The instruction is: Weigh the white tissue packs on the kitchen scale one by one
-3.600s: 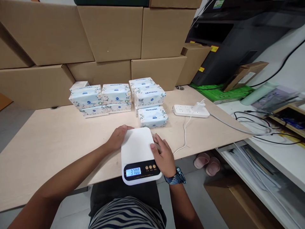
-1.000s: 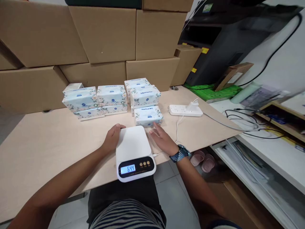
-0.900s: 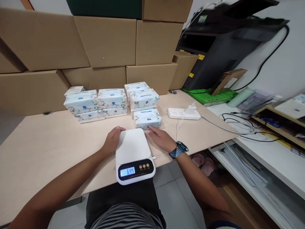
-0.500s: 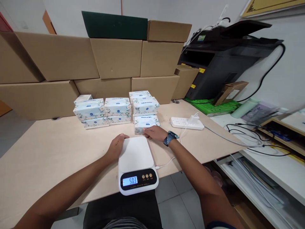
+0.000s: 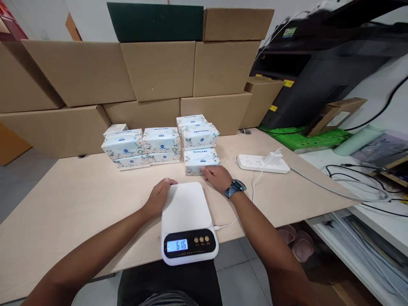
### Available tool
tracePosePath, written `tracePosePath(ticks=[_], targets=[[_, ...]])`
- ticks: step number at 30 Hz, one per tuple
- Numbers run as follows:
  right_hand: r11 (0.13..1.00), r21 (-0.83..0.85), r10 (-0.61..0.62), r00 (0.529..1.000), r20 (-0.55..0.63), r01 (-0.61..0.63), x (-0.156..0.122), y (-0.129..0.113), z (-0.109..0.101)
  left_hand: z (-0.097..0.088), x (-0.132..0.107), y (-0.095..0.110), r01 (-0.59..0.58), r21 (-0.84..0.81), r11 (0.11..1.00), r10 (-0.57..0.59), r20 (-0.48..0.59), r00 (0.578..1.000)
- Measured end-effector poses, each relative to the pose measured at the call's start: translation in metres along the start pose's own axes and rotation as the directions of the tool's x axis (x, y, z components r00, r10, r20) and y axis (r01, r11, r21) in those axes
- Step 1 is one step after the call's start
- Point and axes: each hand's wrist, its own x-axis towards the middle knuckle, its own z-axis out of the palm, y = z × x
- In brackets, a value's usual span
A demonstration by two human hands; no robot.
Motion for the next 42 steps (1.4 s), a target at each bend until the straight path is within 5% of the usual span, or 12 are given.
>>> tracePosePath(ticks=[9, 15, 21, 27, 42], targets=[[0.968, -0.217, 0.040, 0.937, -0.346, -0.122, -0.001, 0.004, -0.011, -0.001, -0.001, 0.005, 0.024, 0.020, 1.000, -0.024, 0.020, 1.000], [0.965, -0.174, 0.099, 0.888, -0.449, -0.196, 0.000, 0.006, -0.009, -0.001, 0.001, 0.003, 0.013, 0.032, 0.999, -0.014, 0.029, 0.999], [0.978, -0.104, 0.069, 0.749, -0.659, -0.182, 0.006, 0.028, -0.011, -0.001, 0.001, 0.002, -0.003, 0.047, 0.999, 0.002, 0.020, 1.000], [0.943, 0.135, 0.332, 0.839, -0.431, -0.304, 0.009, 0.036, -0.015, -0.002, 0.002, 0.000, -0.018, 0.058, 0.998, 0.017, 0.030, 0.999], [0.942, 0.217, 0.322, 0.870, -0.375, -0.255, 0.006, 0.029, -0.014, 0.001, 0.002, 0.000, -0.011, 0.057, 0.998, 0.009, 0.036, 0.999]])
